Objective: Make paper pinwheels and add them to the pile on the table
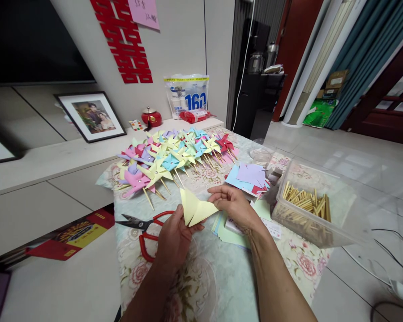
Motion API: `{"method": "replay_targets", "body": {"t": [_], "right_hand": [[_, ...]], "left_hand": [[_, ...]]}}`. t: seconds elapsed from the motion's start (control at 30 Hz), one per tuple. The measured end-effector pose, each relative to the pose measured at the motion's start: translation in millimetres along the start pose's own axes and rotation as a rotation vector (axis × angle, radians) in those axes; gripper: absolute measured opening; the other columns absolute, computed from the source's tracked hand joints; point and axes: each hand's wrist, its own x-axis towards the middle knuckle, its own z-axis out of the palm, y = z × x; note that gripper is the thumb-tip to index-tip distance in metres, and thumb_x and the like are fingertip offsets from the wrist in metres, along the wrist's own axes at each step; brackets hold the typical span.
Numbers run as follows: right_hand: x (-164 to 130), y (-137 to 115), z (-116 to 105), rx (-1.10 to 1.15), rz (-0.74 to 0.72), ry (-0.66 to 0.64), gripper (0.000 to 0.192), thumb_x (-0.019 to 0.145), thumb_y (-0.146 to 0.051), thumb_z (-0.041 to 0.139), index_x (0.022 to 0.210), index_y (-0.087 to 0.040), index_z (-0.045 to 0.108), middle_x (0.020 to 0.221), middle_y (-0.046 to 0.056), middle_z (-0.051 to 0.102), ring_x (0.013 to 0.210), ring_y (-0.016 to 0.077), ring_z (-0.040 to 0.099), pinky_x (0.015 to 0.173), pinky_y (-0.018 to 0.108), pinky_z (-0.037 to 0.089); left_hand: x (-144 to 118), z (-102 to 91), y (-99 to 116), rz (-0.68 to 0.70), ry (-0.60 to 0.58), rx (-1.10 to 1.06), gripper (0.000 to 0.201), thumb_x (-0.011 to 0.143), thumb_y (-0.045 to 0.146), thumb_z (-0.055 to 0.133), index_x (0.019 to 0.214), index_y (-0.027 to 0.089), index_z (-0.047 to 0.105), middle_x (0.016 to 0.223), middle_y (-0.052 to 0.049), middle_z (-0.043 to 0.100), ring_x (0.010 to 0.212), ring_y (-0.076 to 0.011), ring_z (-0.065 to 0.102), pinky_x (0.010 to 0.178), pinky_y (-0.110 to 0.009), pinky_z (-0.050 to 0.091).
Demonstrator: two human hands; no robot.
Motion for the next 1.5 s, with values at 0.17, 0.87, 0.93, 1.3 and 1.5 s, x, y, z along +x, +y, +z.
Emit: {"method": "replay_targets", "body": {"t": [0.17,0.87,0.93,1.3,1.5], "right_hand": [[-1.1,-1.4,0.8,0.009,0.013,-0.033,0.035,0.068,-0.012,0.073,0.102,-0.017,0.072,0.084,0.002,0.073,0.075,0.0147,0.063,0.075,0.029,0.046],[-5.4,-4.0,3.4,-0.192,-0.054,-0.014,0.027,0.074,-0.026,0.077,0.1,-0.022,0.075,0.099,0.004,0.072,0.087,0.0174,0.063,0.078,0.03,0.046],[-6.4,-5.4,4.1,-0.254,-0.11,-0.014,0.022,0.077,-0.031,0.075,0.098,-0.022,0.075,0.101,0.004,0.071,0.089,0.0185,0.063,0.078,0.031,0.046],[-26.8,-2.3,16.1,-0.602,-0.48,-0.112,0.031,0.084,-0.022,0.067,0.115,-0.024,0.069,0.119,0.007,0.067,0.113,0.024,0.06,0.099,0.039,0.044],[-33.3,3.2,15.9,-0.7,-0.542,-0.081,0.032,0.085,-0.016,0.06,0.115,-0.023,0.068,0.115,0.009,0.068,0.11,0.0235,0.062,0.096,0.039,0.047]], "left_hand": [[0.8,-0.9,-2.7,0.042,0.0,0.022,0.019,0.076,0.033,0.07,0.087,0.017,0.072,0.088,-0.009,0.075,0.079,-0.023,0.068,0.056,-0.028,0.052],[3.4,-3.4,-7.1,0.012,0.03,0.021,0.037,0.06,0.033,0.086,0.089,0.016,0.072,0.069,0.0,0.072,0.066,-0.0169,0.067,0.063,-0.026,0.05],[4.3,-3.3,-7.0,0.018,0.052,0.015,0.034,0.06,0.033,0.085,0.087,0.017,0.071,0.066,0.0,0.072,0.069,-0.0204,0.07,0.066,-0.029,0.052],[0.8,-1.3,-0.4,0.039,0.049,-0.082,0.029,0.055,0.017,0.078,0.082,0.02,0.07,0.081,-0.005,0.077,0.094,-0.0289,0.071,0.08,-0.035,0.054],[-3.6,-3.2,-0.6,0.004,0.117,-0.077,0.039,0.049,0.017,0.081,0.084,0.018,0.065,0.071,-0.003,0.073,0.086,-0.0286,0.072,0.077,-0.036,0.054]]}}
